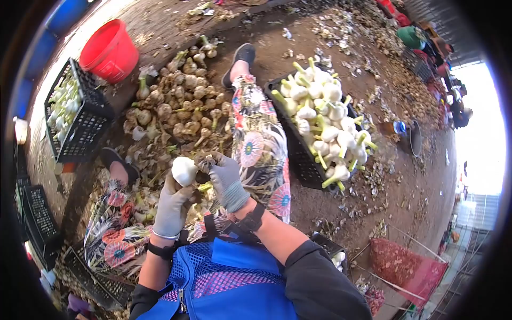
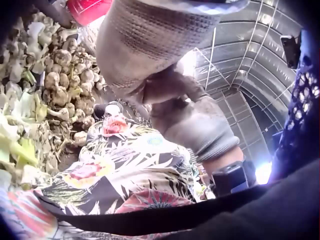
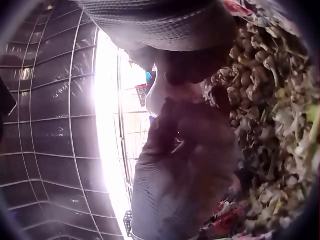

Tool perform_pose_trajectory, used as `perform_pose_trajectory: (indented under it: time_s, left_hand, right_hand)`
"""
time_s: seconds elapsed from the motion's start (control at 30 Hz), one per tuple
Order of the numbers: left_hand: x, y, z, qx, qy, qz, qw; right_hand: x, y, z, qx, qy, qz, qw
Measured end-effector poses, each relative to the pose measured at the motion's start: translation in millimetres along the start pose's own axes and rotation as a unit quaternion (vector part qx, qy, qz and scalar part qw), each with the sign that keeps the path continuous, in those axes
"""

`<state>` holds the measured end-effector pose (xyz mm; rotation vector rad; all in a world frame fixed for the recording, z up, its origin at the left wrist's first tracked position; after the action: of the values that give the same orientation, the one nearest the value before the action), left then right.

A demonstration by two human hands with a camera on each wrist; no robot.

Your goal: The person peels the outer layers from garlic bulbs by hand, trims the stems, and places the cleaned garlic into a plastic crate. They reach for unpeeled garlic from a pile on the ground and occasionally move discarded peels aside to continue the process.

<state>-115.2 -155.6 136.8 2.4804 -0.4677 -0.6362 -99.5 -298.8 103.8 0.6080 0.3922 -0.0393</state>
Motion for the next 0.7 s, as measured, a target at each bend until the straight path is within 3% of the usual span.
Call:
perform_pose_trajectory:
  time_s: [0.03,0.1,0.17,0.2,0.23,0.27,0.3,0.33,0.4,0.43,0.5,0.57,0.63,0.7]
  left_hand:
    - [-2.6,-1.6,5.5,-0.078,-0.042,0.004,0.996]
    - [-4.3,-14.0,12.1,-0.062,-0.053,-0.03,0.996]
    - [-8.2,-18.1,2.1,-0.031,-0.07,-0.025,0.997]
    - [-9.3,-25.7,2.8,-0.021,-0.074,-0.012,0.997]
    - [-9.1,-32.7,5.2,-0.023,-0.072,-0.012,0.997]
    - [-9.2,-42.7,9.1,-0.022,-0.065,-0.045,0.997]
    - [-9.9,-54.4,13.8,-0.021,-0.059,-0.08,0.995]
    - [-9.9,-65.1,18.8,-0.051,-0.034,-0.066,0.996]
    - [-10.1,-78.4,30.8,-0.066,-0.025,-0.097,0.993]
    - [-12.1,-88.4,33.8,-0.076,-0.016,-0.118,0.99]
    - [-13.5,-99.3,37.9,-0.096,-0.04,-0.114,0.988]
    - [-11.4,-107.9,40.1,-0.097,-0.045,-0.122,0.987]
    - [-5.5,-116.6,45.8,-0.1,-0.045,-0.141,0.984]
    - [3.1,-119.1,45.3,-0.106,-0.04,-0.155,0.981]
  right_hand:
    - [-5.3,5.6,18.5,-0.047,-0.017,-0.005,0.999]
    - [-7.0,-13.6,43.5,-0.052,-0.094,0.02,0.994]
    - [-17.6,-33.5,93.1,-0.146,-0.166,-0.029,0.975]
    - [-26.1,-36.4,123.7,-0.167,-0.203,-0.107,0.959]
    - [-32.8,-58.6,151.0,-0.273,-0.264,-0.125,0.916]
    - [-39.2,-93.9,168.8,-0.413,-0.273,-0.245,0.833]
    - [-47.7,-110.7,192.0,-0.416,-0.288,-0.29,0.812]
    - [-50.6,-146.3,208.0,-0.545,-0.346,-0.331,0.689]
    - [-54.9,-179.1,225.5,-0.676,-0.313,-0.348,0.569]
    - [-52.2,-206.7,226.4,-0.72,-0.182,-0.357,0.567]
    - [-41.6,-227.9,219.3,-0.776,-0.042,-0.319,0.542]
    - [-26.5,-159.4,215.4,-0.806,-0.157,-0.31,0.479]
    - [8.7,-86.3,191.2,-0.622,-0.222,-0.232,0.714]
    - [63.5,-43.3,141.1,-0.508,-0.172,-0.118,0.835]
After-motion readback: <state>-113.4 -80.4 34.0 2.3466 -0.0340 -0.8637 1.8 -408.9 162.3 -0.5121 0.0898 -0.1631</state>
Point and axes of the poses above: each hand's wrist, its own x-axis towards the middle knuckle, its own y-axis out of the palm, z = x × y, the point moved 4 cm from there along x, towards the middle knuckle, and after that the axes turned 14 degrees about z, right-handed, at the moved point
